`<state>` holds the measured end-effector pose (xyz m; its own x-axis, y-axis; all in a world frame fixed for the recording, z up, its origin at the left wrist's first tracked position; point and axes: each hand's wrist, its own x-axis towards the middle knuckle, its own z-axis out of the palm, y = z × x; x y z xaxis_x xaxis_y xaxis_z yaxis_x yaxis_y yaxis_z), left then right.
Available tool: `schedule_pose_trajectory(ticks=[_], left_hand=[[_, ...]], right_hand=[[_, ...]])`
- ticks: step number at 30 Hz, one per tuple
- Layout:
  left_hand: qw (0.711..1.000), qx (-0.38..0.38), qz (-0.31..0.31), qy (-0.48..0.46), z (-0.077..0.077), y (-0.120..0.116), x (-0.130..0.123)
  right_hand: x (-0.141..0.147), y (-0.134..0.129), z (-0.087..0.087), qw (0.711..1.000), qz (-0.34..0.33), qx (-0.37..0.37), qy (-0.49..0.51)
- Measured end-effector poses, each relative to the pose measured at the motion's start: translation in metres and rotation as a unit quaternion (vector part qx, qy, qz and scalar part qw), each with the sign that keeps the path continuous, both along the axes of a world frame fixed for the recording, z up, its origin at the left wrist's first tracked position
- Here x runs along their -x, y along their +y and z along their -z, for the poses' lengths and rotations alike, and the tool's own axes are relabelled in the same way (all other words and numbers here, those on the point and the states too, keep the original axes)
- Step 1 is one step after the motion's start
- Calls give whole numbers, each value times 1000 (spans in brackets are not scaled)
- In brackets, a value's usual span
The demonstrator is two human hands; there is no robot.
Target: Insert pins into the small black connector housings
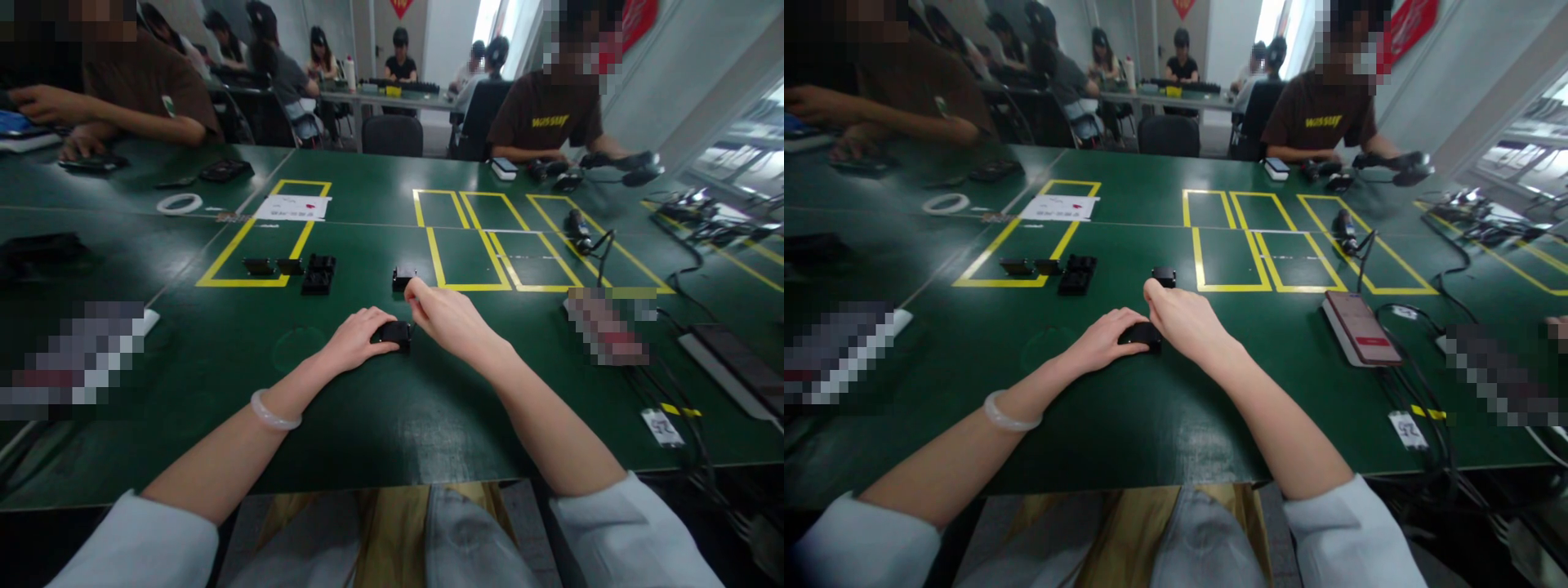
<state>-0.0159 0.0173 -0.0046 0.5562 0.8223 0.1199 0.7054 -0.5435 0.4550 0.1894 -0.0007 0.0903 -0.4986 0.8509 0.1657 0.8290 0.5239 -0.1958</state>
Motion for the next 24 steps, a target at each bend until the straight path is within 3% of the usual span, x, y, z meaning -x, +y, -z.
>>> schedule_pose_trajectory(ticks=[9,24], left_hand=[[1000,-12,-3,4,6,1,2],[1000,-7,-3,0,2,0,1]], right_hand=[[6,-4,3,999,18,-34,-32],[7,1,3,998,35,-43,-26]])
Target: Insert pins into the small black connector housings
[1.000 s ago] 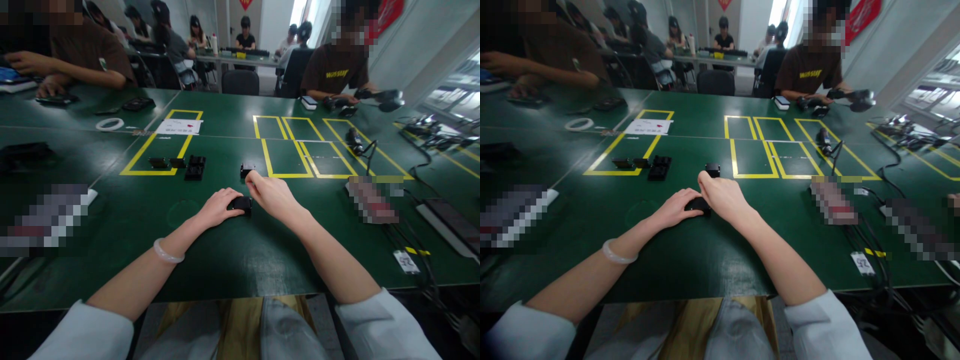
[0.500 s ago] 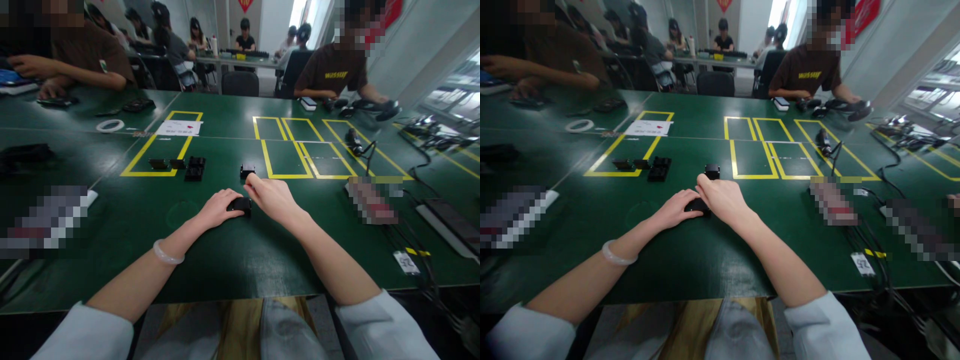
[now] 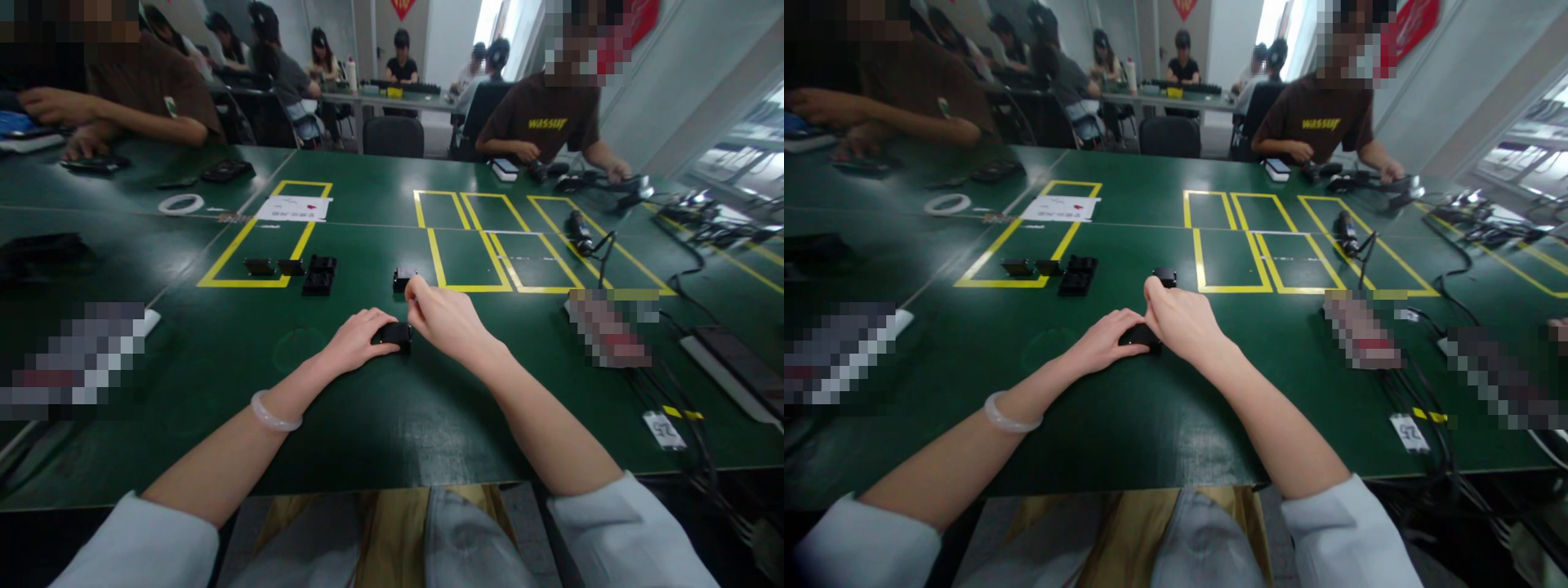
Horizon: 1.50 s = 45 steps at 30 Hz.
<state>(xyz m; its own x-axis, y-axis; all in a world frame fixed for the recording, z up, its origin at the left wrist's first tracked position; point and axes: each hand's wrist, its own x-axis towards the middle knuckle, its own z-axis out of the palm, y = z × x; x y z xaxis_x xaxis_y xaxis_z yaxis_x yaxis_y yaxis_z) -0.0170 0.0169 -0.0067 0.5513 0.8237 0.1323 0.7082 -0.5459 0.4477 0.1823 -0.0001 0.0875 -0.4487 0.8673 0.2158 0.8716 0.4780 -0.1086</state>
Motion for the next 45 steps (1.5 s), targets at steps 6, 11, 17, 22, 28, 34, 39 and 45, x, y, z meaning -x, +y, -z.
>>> schedule_pose_trajectory(ticks=[6,11,17,22,28,34,39,45], left_hand=[[1000,2,-1,6,0,0,0],[1000,2,1,8,-1,0,-1],[1000,8,0,0,-3,0,-2],[1000,11,-4,-1,-4,-1,-2],[1000,17,-7,4,-4,-1,-2],[1000,10,-3,2,-3,-1,-1],[1000,10,-5,7,-4,-1,-2],[1000,4,1,8,-2,0,-1]], right_hand=[[-1,5,0,999,33,8,-32],[-1,5,-4,999,6,16,-30],[-1,4,-7,999,-1,18,-31],[0,7,-1,999,9,5,-39],[0,3,-4,1000,-3,18,-24],[-2,2,-4,1000,-4,5,-17],[-1,3,-3,999,4,7,-34],[-2,3,-1,1000,11,9,-12]])
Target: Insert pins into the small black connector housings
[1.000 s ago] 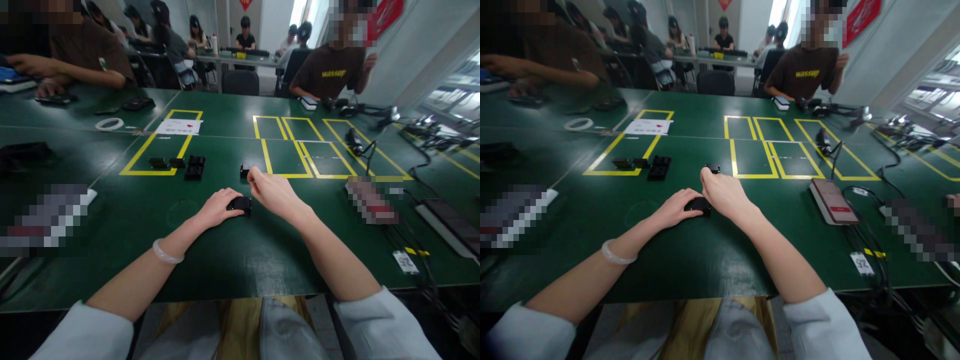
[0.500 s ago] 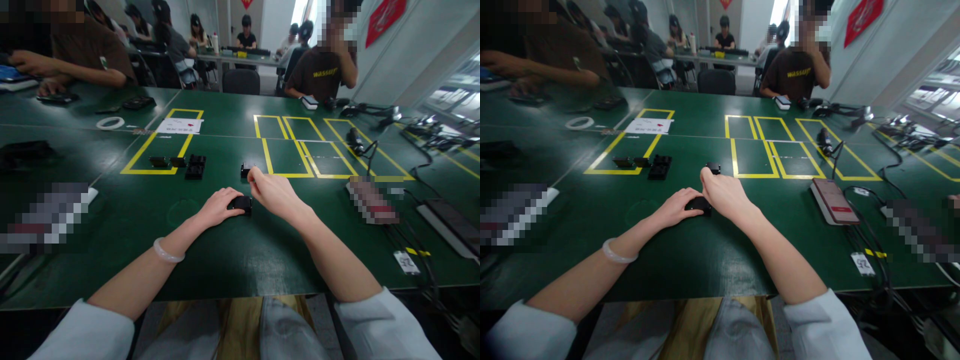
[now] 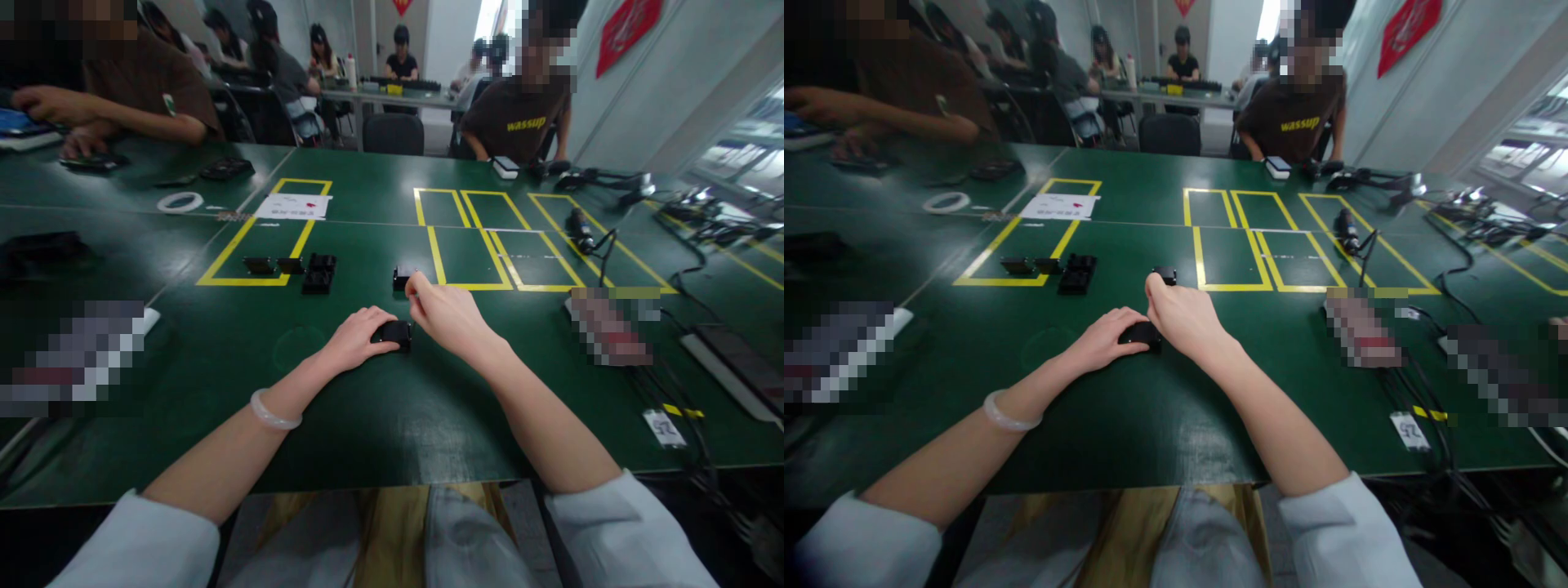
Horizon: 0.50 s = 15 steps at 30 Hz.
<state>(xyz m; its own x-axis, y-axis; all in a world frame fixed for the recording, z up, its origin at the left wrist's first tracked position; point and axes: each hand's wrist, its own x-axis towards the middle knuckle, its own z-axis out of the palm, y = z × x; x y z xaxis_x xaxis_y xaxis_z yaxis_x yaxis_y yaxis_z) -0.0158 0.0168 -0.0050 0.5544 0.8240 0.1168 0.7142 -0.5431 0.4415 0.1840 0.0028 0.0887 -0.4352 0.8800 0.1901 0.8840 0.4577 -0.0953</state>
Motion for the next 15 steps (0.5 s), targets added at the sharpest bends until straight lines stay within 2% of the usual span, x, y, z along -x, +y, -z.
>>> schedule_pose_trajectory(ticks=[9,15], left_hand=[[1000,-2,-2,1,0,-1,0],[1000,8,-3,-16,-1,-1,0]], right_hand=[[-1,3,2,1000,0,-5,-18],[-1,2,3,1000,-3,-4,9]])
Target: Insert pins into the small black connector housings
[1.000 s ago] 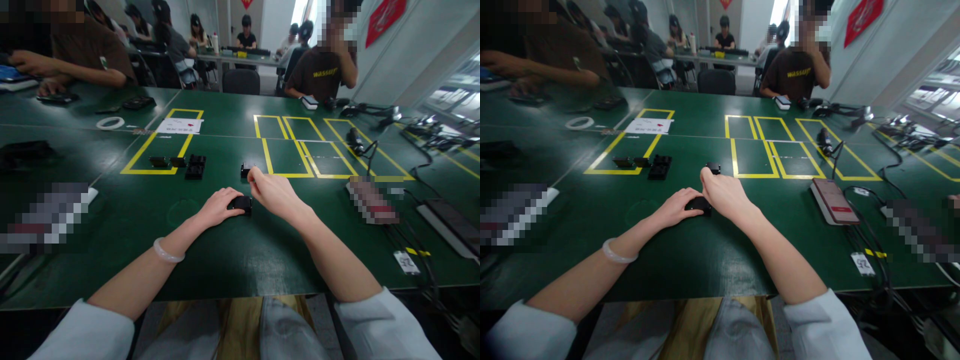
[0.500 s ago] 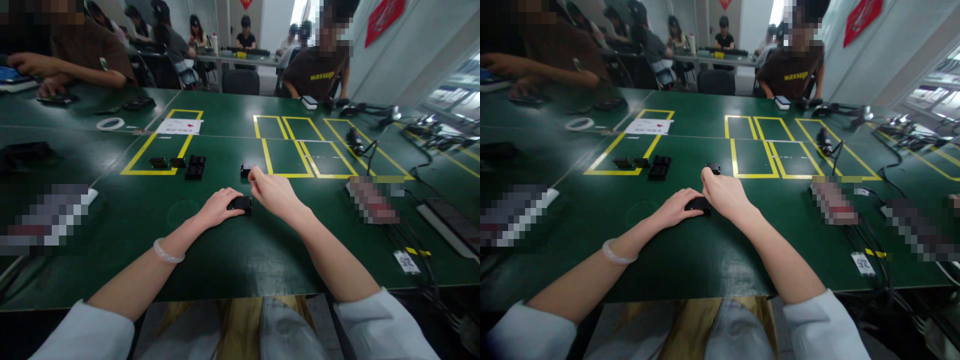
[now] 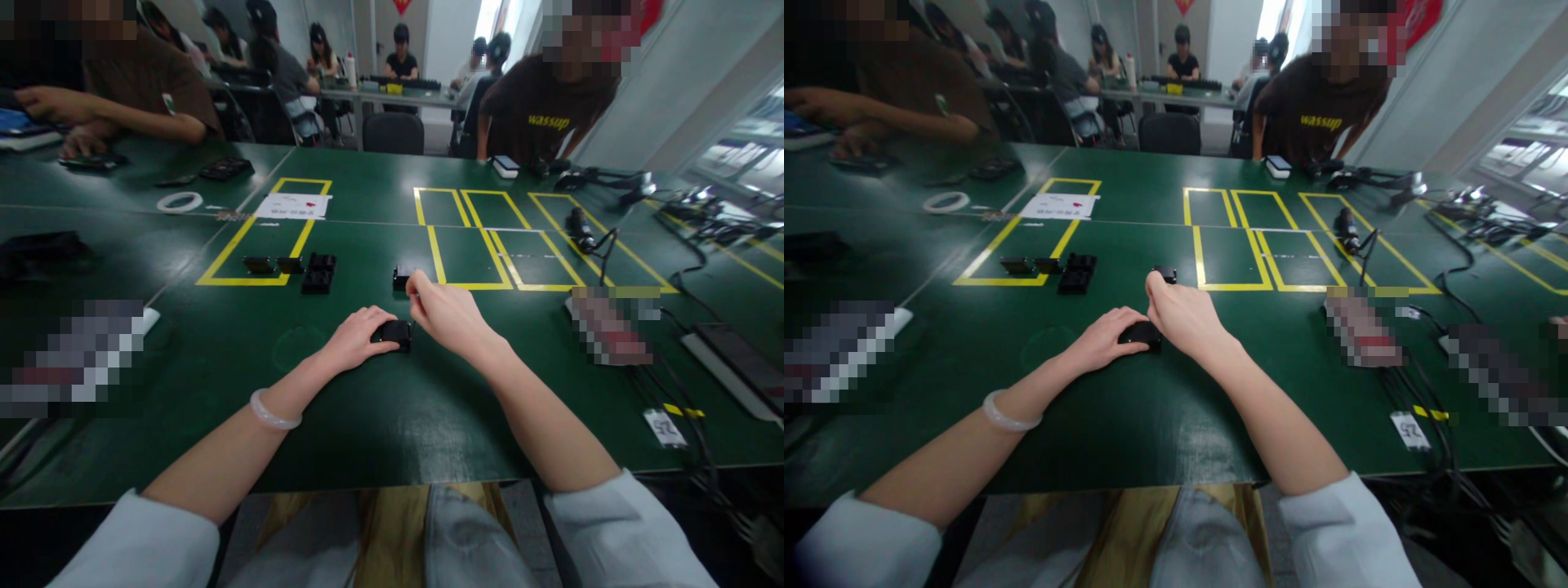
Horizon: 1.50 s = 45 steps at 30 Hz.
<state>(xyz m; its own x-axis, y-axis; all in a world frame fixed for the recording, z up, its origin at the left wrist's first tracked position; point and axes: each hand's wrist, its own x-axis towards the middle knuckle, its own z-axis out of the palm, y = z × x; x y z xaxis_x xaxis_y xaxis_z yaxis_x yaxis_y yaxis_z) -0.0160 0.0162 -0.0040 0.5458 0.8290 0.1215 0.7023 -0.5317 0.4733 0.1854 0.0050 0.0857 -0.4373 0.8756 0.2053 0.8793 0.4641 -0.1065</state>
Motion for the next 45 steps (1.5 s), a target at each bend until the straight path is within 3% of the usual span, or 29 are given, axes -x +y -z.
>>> schedule_pose_trajectory(ticks=[45], left_hand=[[1000,-11,6,8,2,1,0]], right_hand=[[-3,-2,9,999,1,-33,32]])
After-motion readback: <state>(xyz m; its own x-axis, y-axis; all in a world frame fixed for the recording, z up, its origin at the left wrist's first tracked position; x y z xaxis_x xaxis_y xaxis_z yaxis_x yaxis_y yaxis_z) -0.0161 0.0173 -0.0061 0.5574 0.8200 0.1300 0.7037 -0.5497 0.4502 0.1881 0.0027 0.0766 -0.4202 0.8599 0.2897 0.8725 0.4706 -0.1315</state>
